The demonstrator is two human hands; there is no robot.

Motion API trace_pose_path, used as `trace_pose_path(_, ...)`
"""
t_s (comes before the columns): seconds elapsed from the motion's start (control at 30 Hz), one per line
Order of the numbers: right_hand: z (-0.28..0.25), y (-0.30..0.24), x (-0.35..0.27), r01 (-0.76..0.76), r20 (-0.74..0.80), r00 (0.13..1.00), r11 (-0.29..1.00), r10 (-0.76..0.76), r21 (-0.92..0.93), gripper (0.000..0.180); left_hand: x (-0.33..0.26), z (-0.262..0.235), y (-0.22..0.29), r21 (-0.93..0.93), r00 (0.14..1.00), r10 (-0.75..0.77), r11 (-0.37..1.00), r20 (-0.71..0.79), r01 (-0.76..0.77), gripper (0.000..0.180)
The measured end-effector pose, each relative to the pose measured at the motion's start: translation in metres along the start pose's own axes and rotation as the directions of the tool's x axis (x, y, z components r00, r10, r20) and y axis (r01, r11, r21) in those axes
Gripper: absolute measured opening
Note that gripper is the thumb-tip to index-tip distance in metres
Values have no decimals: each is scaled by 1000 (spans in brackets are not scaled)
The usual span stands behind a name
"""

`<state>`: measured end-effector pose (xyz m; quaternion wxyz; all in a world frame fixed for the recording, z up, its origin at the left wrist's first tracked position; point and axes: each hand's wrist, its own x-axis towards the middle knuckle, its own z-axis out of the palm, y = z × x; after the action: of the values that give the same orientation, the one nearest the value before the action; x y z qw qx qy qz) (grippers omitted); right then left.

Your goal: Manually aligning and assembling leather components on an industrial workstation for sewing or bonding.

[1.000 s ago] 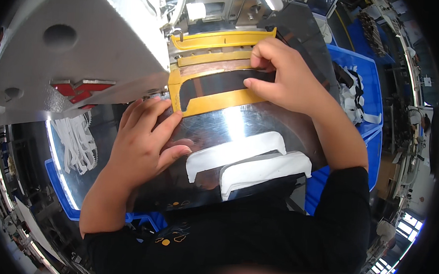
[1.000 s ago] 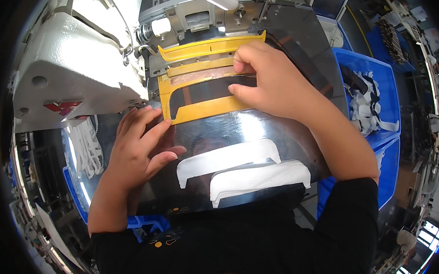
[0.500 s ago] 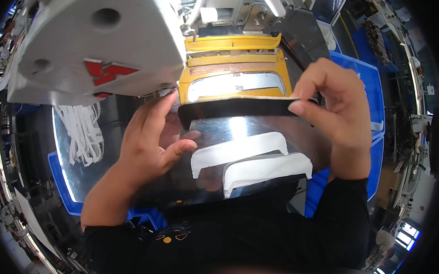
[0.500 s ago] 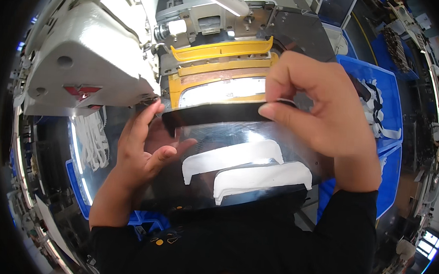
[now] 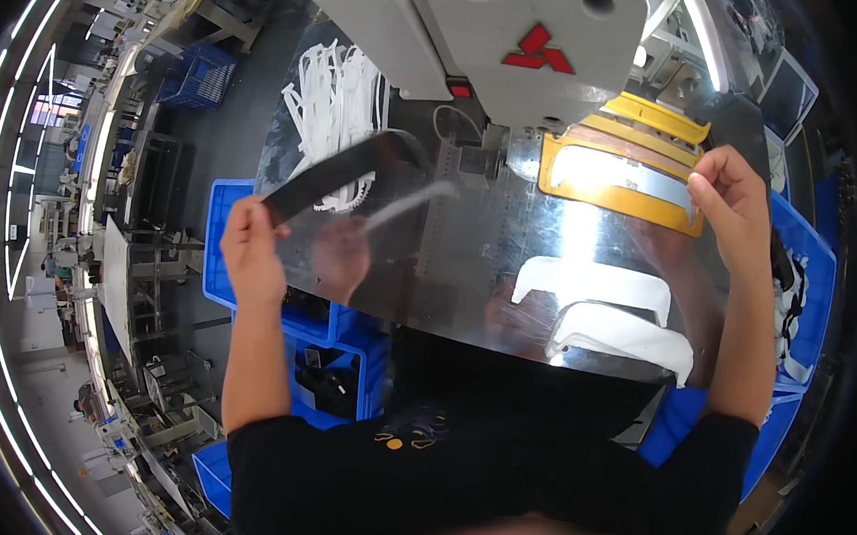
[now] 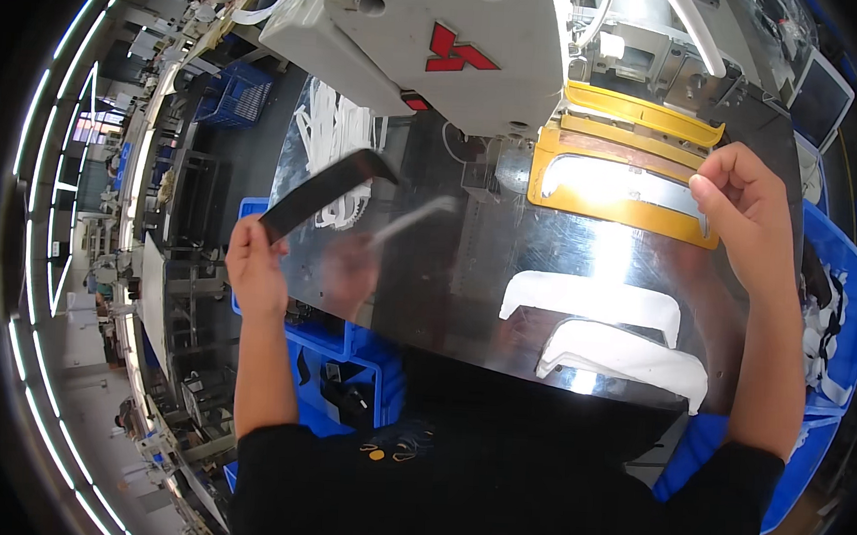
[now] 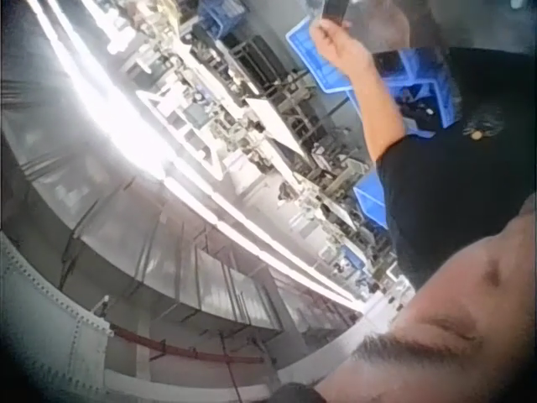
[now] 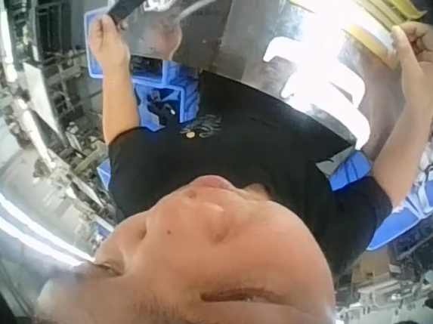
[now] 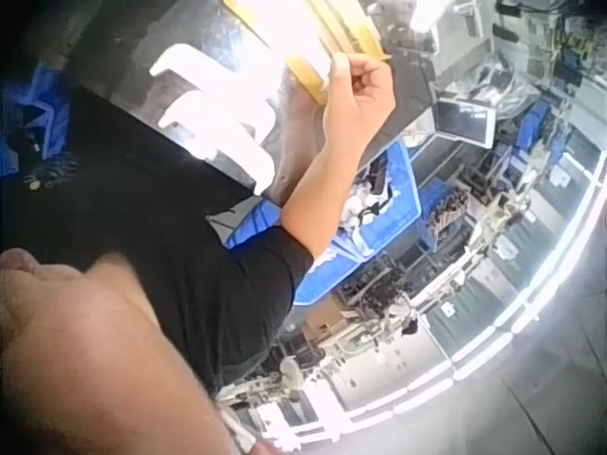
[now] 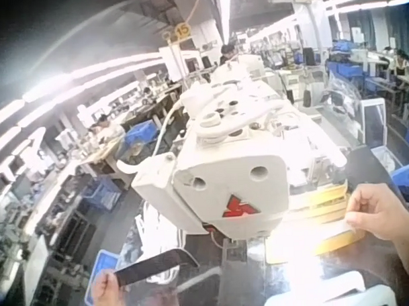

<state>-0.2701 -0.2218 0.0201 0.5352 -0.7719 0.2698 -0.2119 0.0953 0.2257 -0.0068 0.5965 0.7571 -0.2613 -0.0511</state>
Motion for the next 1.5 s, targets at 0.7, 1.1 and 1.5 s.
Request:
trace_pose_path(0.7, 23, 10, 1, -16, 62, 998, 1000, 17, -17, 9, 45, 19, -17, 794, 900, 336, 447, 277, -412, 29)
trace_pose_path(1.1, 19, -17, -14, 80, 133, 990, 957, -44, -278, 20, 26, 55, 138, 272, 667, 740, 625, 91, -731, 8)
trace_pose_path(1.5, 18, -47, -19, 249, 461, 866, 967, -194, -61, 19, -1, 191, 119, -215, 802, 410, 912, 435, -350, 10)
